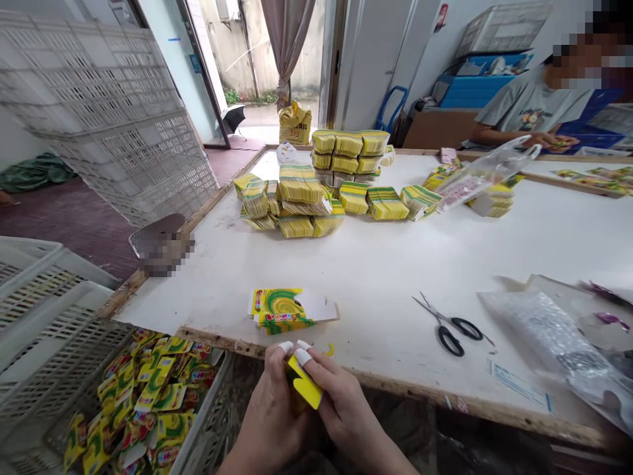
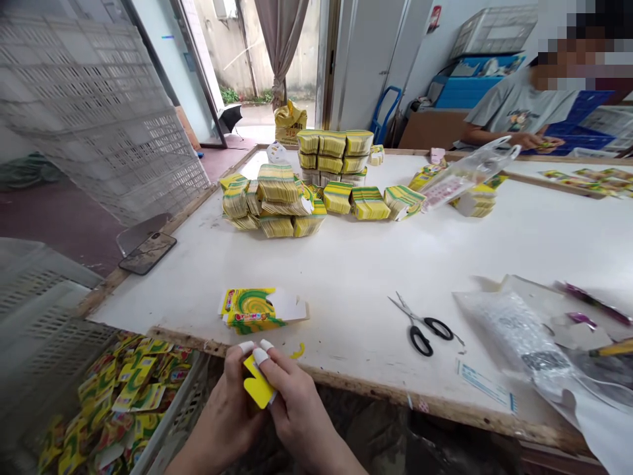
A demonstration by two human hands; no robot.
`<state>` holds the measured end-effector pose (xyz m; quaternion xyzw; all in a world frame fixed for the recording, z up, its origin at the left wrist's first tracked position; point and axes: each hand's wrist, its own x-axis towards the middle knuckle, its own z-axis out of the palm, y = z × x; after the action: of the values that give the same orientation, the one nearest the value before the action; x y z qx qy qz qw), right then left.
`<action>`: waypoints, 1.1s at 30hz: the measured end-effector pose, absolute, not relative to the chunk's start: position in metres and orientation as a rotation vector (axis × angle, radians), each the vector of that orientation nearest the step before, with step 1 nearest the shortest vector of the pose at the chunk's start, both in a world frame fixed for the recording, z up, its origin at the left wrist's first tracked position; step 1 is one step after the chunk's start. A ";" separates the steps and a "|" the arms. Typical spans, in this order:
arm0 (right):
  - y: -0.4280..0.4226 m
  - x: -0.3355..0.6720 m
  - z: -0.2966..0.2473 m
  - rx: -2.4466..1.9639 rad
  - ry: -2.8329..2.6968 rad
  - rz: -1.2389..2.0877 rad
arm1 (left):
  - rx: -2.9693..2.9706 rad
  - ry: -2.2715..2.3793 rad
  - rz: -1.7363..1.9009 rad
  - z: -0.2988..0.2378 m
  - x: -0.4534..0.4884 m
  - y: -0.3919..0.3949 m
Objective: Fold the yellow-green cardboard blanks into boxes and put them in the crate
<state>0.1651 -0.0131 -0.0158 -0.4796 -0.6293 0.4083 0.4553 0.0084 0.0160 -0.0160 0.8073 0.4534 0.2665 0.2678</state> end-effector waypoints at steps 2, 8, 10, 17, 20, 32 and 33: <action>-0.011 0.171 -0.022 -1.228 -1.467 0.914 | 2.257 1.324 0.734 -0.015 0.001 0.016; -0.007 0.181 -0.028 -1.179 -1.629 0.854 | 2.212 1.321 0.791 -0.003 -0.018 0.020; -0.005 0.181 -0.026 -1.186 -1.693 0.877 | 2.206 1.319 0.794 0.002 -0.020 0.020; 0.004 0.196 -0.004 -1.109 -1.785 0.983 | 2.114 1.254 0.716 0.016 -0.022 0.020; 0.006 0.204 0.007 -1.111 -1.862 1.023 | 2.020 1.192 0.693 0.018 -0.024 0.020; 0.005 0.198 0.004 -1.059 -1.776 1.112 | 2.087 1.185 0.728 0.016 -0.032 0.028; 0.005 0.197 0.001 -1.068 -1.742 1.117 | 2.089 1.176 0.720 0.017 -0.032 0.028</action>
<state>0.1969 0.0047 0.0012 -0.4211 -0.6870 0.4408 0.3955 -0.0316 0.0279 0.0170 0.7923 0.4461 0.2731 0.3141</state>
